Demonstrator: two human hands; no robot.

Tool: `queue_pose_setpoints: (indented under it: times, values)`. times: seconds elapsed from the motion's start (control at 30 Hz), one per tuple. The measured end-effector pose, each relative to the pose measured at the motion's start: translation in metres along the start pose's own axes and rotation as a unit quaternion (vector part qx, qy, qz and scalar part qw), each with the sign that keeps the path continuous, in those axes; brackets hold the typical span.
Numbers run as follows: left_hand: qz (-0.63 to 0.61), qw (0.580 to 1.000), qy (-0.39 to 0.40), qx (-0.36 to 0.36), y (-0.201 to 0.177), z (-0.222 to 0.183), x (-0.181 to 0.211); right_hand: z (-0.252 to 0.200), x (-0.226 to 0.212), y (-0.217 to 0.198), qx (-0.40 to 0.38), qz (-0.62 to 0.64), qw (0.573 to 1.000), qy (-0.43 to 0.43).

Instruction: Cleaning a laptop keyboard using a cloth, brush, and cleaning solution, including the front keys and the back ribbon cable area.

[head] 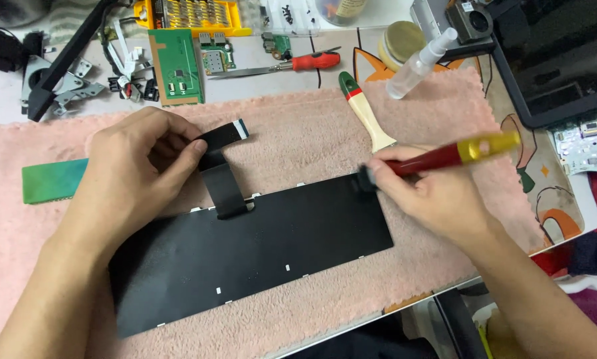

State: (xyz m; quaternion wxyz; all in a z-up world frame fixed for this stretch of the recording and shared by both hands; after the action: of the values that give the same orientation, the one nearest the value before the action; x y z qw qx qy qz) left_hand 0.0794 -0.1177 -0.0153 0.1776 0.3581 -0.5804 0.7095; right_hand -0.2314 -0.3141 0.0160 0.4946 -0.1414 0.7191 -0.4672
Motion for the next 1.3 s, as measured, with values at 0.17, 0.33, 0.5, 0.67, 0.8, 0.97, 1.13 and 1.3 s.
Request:
queue_pose_setpoints:
  times: [0.17, 0.33, 0.5, 0.67, 0.8, 0.97, 1.13, 1.3]
  values:
    - [0.003, 1.000, 0.010, -0.002, 0.000, 0.000, 0.001, -0.007, 0.004, 0.004, -0.054, 0.035, 0.998, -0.018]
    - [-0.002, 1.000, 0.009, -0.007, 0.001, 0.000, 0.001, -0.011, -0.008, 0.000, -0.016, -0.032, 0.998, -0.060]
    - [-0.002, 1.000, 0.005, -0.008, 0.000, -0.001, 0.001, -0.026, 0.010, 0.007, -0.065, 0.017, 0.997, -0.040]
    - [-0.002, 1.000, 0.007, -0.010, 0.001, 0.000, 0.001, -0.029, -0.021, 0.002, -0.028, -0.041, 0.992, -0.114]
    - [0.001, 1.000, 0.007, -0.008, 0.000, -0.001, 0.001, -0.045, 0.014, 0.009, -0.076, 0.027, 0.996, -0.040]
    - [0.000, 1.000, 0.007, -0.009, 0.000, -0.001, 0.005, -0.044, -0.025, 0.005, -0.066, -0.016, 0.992, -0.108]
    - [-0.003, 1.000, 0.008, -0.009, -0.001, 0.000, 0.004, -0.052, -0.011, 0.013, -0.105, -0.017, 0.990, -0.090]
    - [-0.012, 1.000, 0.007, -0.012, -0.001, -0.002, 0.006, -0.050, -0.029, 0.013, -0.098, 0.014, 0.983, -0.157]
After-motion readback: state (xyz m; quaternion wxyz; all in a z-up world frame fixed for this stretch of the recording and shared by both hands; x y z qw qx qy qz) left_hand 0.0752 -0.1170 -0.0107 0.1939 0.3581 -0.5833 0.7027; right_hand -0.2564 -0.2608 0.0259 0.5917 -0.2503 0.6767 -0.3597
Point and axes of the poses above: each hand's wrist, its own z-axis towards the middle knuckle, its own y-axis out of the palm, x = y × z, the point moved 6 cm from there along z, towards the middle knuckle, and after that the axes turned 10 degrees about -x, right-handed, at the moved point
